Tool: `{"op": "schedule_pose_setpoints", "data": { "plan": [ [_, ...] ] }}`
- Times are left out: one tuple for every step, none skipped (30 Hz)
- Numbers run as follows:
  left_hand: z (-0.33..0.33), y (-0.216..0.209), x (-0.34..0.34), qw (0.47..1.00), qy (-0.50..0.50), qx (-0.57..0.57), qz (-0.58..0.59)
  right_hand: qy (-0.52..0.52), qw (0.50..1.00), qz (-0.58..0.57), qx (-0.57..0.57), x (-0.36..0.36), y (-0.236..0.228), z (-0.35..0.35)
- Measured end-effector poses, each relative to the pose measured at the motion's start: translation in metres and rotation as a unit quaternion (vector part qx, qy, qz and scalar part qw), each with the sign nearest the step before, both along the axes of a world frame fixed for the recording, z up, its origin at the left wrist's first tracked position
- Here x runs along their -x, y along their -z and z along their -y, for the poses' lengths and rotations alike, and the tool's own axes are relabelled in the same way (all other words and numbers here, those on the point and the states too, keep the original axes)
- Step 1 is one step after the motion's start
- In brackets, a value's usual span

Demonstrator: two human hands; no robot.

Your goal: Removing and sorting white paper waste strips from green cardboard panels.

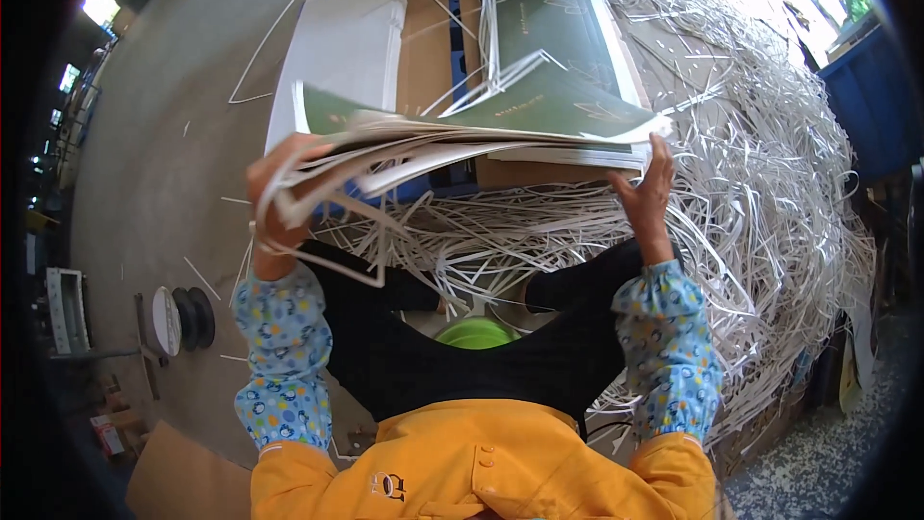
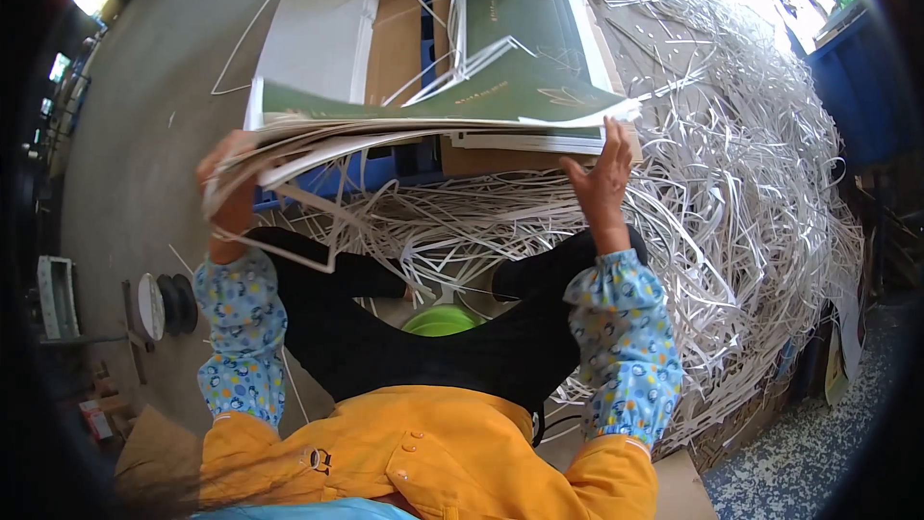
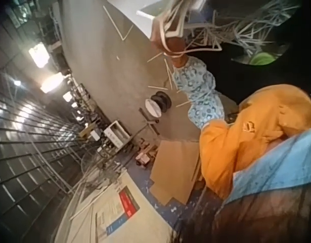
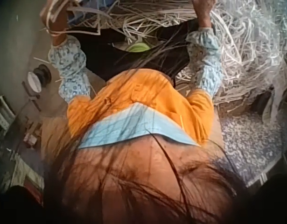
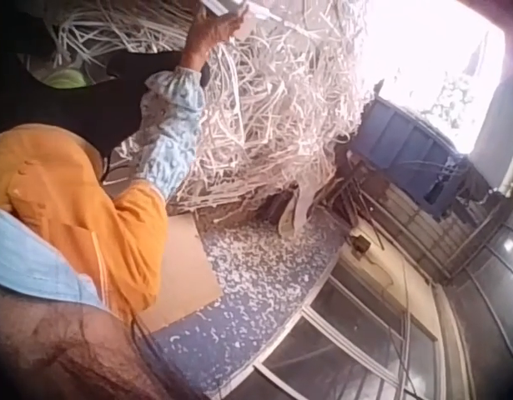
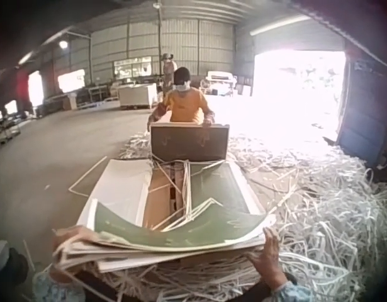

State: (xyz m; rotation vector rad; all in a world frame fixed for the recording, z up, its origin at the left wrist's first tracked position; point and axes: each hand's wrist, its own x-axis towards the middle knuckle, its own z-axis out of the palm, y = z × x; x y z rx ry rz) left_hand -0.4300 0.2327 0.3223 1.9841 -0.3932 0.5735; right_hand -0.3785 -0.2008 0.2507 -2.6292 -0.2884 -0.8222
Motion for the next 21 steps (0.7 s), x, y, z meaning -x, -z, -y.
{"op": "schedule_pose_setpoints", "data": {
  "plan": [
    [-0.014, -0.005, 0.006, 0.999, 0.009, 0.011, 0.049, -0.042, 0.999, 0.015, 0.020, -0.009, -0.009, 0.001],
    [-0.031, -0.010, 0.012, 0.998, -0.036, 0.040, 0.031, -0.060, 0.997, 0.010, 0.039, -0.018, -0.018, -0.002],
    [-0.048, -0.015, 0.017, 0.998, -0.019, 0.017, 0.060, -0.115, 0.991, -0.069, 0.005, -0.027, -0.028, -0.005],
    [-0.061, -0.015, 0.020, 0.991, -0.117, 0.042, 0.056, -0.125, 0.975, -0.182, -0.031, -0.032, -0.037, -0.011],
    [-0.069, -0.016, 0.026, 0.985, -0.146, 0.036, 0.086, -0.106, 0.980, -0.166, 0.025, -0.031, -0.046, -0.020],
    [-0.076, -0.016, 0.031, 0.972, -0.221, 0.060, 0.047, -0.115, 0.977, -0.179, -0.005, -0.030, -0.057, -0.029],
    [-0.084, -0.018, 0.035, 0.966, -0.251, 0.066, 0.013, -0.153, 0.977, -0.150, -0.001, -0.027, -0.072, -0.037],
    [-0.089, -0.018, 0.038, 0.965, -0.256, 0.059, 0.002, -0.124, 0.981, -0.150, 0.017, -0.020, -0.091, -0.042],
    [-0.090, -0.014, 0.039, 0.957, -0.235, 0.168, 0.030, -0.148, 0.981, -0.120, 0.039, -0.014, -0.112, -0.046],
    [-0.092, -0.010, 0.040, 0.944, -0.276, 0.179, 0.005, -0.134, 0.984, -0.100, 0.067, -0.006, -0.135, -0.048],
    [-0.093, -0.004, 0.039, 0.938, -0.233, 0.255, 0.019, -0.141, 0.981, -0.086, 0.099, 0.001, -0.158, -0.050],
    [-0.093, 0.004, 0.038, 0.926, -0.178, 0.333, 0.034, -0.142, 0.980, -0.064, 0.125, 0.008, -0.178, -0.051],
    [-0.090, 0.017, 0.036, 0.914, -0.220, 0.342, -0.014, -0.111, 0.982, -0.099, 0.114, 0.016, -0.193, -0.052],
    [-0.085, 0.033, 0.035, 0.892, -0.265, 0.361, -0.067, -0.106, 0.984, -0.127, 0.068, 0.022, -0.202, -0.053],
    [-0.080, 0.049, 0.033, 0.894, -0.234, 0.373, -0.086, -0.080, 0.984, -0.141, 0.078, 0.023, -0.208, -0.052],
    [-0.070, 0.068, 0.030, 0.890, -0.208, 0.391, -0.110, -0.067, 0.982, -0.132, 0.118, 0.022, -0.207, -0.052],
    [-0.063, 0.084, 0.027, 0.891, -0.192, 0.375, -0.171, -0.056, 0.975, -0.157, 0.145, 0.020, -0.202, -0.052],
    [-0.055, 0.098, 0.024, 0.885, -0.172, 0.365, -0.232, -0.044, 0.967, -0.183, 0.172, 0.017, -0.195, -0.050],
    [-0.044, 0.112, 0.020, 0.883, -0.151, 0.353, -0.270, -0.017, 0.967, -0.131, 0.217, 0.011, -0.181, -0.049],
    [-0.034, 0.124, 0.017, 0.877, -0.126, 0.348, -0.307, -0.011, 0.958, -0.168, 0.231, 0.007, -0.169, -0.047],
    [-0.024, 0.134, 0.019, 0.874, -0.132, 0.354, -0.305, -0.049, 0.947, -0.192, 0.254, 0.003, -0.157, -0.043]
  ]
}}
